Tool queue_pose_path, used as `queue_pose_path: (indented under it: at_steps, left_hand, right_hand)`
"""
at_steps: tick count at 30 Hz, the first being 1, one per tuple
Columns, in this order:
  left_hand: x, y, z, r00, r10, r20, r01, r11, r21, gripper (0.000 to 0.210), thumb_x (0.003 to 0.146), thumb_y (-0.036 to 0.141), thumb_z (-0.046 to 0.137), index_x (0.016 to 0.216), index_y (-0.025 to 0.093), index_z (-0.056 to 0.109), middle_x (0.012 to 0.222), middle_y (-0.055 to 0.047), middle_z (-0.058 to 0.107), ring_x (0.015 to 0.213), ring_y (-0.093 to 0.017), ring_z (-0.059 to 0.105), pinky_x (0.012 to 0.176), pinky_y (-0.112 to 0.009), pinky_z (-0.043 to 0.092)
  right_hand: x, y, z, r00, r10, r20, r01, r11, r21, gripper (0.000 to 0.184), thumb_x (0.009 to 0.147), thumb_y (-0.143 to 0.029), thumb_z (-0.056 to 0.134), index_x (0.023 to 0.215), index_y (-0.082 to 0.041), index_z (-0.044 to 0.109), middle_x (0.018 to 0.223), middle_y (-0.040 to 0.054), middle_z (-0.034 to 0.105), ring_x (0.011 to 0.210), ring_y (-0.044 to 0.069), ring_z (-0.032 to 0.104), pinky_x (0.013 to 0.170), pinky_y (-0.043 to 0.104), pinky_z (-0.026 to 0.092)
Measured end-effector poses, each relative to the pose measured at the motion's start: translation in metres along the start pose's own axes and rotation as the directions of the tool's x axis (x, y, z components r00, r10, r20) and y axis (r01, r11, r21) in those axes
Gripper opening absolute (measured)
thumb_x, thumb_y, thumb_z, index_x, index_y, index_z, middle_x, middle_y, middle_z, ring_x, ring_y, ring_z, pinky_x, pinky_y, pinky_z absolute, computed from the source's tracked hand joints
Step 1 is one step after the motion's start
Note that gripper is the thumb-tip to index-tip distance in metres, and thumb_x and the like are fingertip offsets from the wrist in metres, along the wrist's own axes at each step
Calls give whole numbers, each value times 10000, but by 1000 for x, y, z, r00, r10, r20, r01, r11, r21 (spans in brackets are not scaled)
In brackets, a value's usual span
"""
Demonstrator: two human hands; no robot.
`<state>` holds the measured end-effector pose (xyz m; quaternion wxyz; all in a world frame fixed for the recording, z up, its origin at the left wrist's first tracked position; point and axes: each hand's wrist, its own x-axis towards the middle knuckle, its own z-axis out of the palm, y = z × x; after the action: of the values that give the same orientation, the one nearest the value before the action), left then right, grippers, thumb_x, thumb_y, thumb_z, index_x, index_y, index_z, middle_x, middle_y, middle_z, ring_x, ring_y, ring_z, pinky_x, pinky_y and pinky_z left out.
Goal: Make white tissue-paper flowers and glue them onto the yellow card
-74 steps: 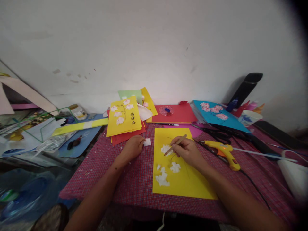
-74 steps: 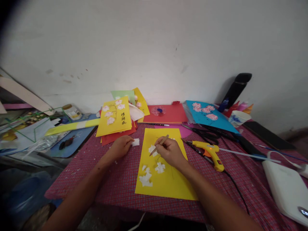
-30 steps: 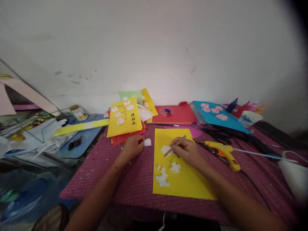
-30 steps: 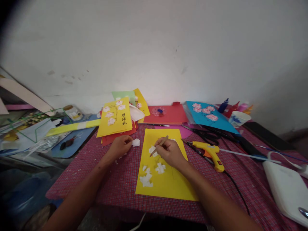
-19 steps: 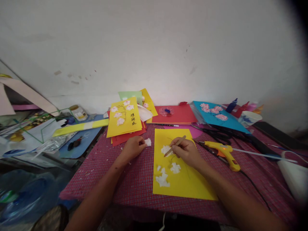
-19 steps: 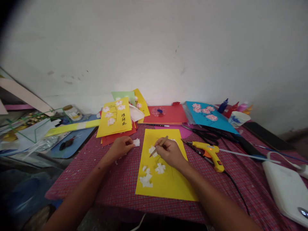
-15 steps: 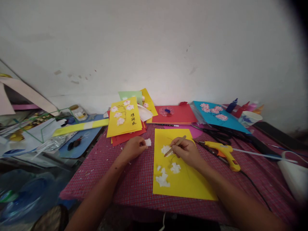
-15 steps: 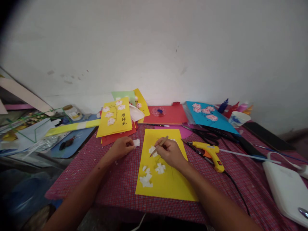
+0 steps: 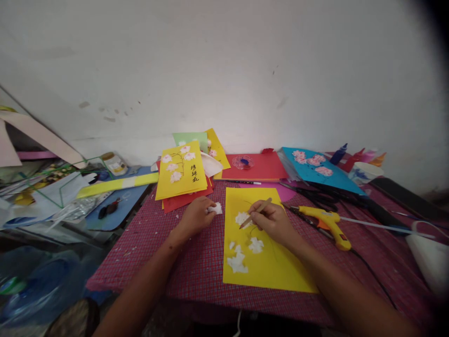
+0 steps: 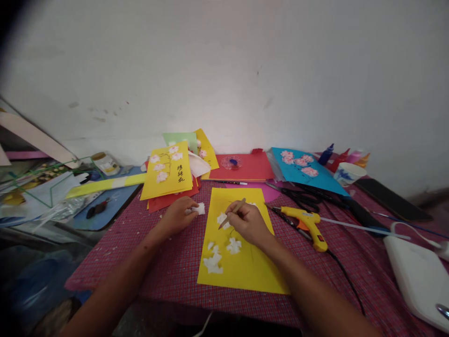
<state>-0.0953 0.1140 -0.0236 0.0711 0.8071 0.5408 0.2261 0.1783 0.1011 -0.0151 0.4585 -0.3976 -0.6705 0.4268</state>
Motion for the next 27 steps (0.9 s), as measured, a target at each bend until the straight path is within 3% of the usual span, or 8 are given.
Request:
queue_pose_path:
  at_steps: [5,12,16,20,27]
  left_hand:
    - [-2,3,0,999,38,-21,-38,999,-4,128,845,203,607,940,180,690,977,-84,696,929,-222,638,873,-334,493]
    - [-3,8,-2,998,56,31,-57,998,6,149,818,234,647,955,190,689,971,-73,688,928,-221,628,884,-323,484]
    - [-1,6,1,996,72,52,-74,997,35,100,874,230,594,897,189,682,921,-64,680,901,-213,616,852,-316,471]
    - [1,3,3,992,111,61,-115,992,53,187,932,232,528,827,179,674,862,-66,662,853,-209,600,811,-317,450]
    - [1,1,2,992,108,68,-112,992,61,225,938,201,493,792,177,663,843,-68,653,825,-206,591,789,-317,438]
  right_hand:
    - [0,0,0,1000,-4,4,4,1000,4,118,793,-264,606,713,-191,654,760,25,640,538,122,518,487,240,404]
    - [-1,-3,0,1000,6,12,-6,1000,-2,110,795,-269,606,733,-193,657,725,15,626,531,124,516,489,241,407]
    - [-1,-2,0,1000,-7,12,7,1000,-2,120,796,-267,602,720,-190,653,740,20,633,529,118,509,484,236,399]
    - [-1,-1,0,1000,-13,13,13,1000,-7,125,802,-262,598,722,-186,656,721,16,630,516,113,499,481,235,390]
    - [0,-1,0,1000,-24,12,24,1000,-1,114,797,-252,603,717,-188,654,732,15,632,513,112,505,484,240,404]
